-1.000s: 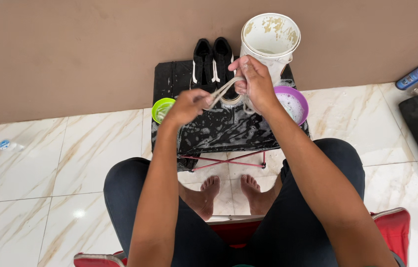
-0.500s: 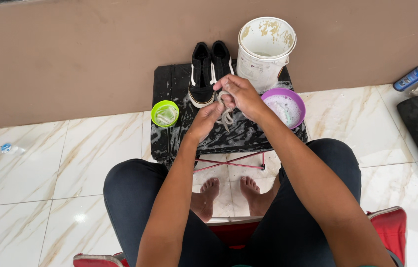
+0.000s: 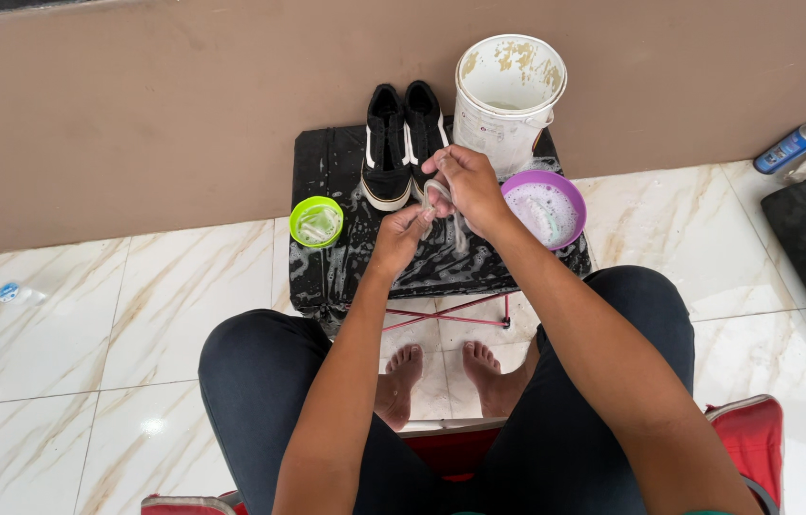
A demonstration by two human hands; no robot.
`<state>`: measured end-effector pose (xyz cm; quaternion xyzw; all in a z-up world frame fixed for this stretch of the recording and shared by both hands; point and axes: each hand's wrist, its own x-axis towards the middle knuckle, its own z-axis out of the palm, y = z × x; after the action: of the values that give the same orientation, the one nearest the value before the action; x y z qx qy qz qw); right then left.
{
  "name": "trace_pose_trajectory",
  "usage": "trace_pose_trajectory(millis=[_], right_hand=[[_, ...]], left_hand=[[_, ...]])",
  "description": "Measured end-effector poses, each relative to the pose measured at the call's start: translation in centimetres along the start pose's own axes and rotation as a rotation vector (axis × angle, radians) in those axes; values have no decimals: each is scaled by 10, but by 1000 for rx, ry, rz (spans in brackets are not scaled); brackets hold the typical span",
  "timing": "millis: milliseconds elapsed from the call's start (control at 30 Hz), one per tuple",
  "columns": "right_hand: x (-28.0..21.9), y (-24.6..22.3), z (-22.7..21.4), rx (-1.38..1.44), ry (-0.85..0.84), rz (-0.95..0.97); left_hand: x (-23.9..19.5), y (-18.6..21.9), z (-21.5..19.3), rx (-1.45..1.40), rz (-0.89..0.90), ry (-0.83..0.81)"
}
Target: The person scrubs a pair of black and white sneakers and their laces using a brush and soapy water. They dip the brush into a purple bowl of soapy water and scrub the shoes and laces on a black tray, then rinse the brush in a green cup.
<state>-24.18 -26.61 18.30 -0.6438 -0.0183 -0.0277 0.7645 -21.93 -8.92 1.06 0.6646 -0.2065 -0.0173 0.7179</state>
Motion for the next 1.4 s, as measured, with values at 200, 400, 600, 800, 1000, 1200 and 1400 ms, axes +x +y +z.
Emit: trace_pose_trajectory(millis=[200,400,600,800,1000,1200,1400], right_hand=[[-10,-3,13,31,63,0],[21,46,-2,-91,118,-45],[4,85,-28,-678,-62,165],[33,164,-54,-955,-194,151],[0,36,-46,-1333,30,175],[55,107,-216,-1428,319,504],[50,125,-198,-1411,151,659]], left_hand=[[-14,23,30,-159,-67,9],[-22,74,10,-65,-383,-20],[-9,-13,-46,523,-518,9],[-17,11,-41,771,-543,-89],[-14,38,-27,1241,-537,-235],[-8,46,-41,1202,-638,-489],[-28,42,-56,1282,-423,-403]])
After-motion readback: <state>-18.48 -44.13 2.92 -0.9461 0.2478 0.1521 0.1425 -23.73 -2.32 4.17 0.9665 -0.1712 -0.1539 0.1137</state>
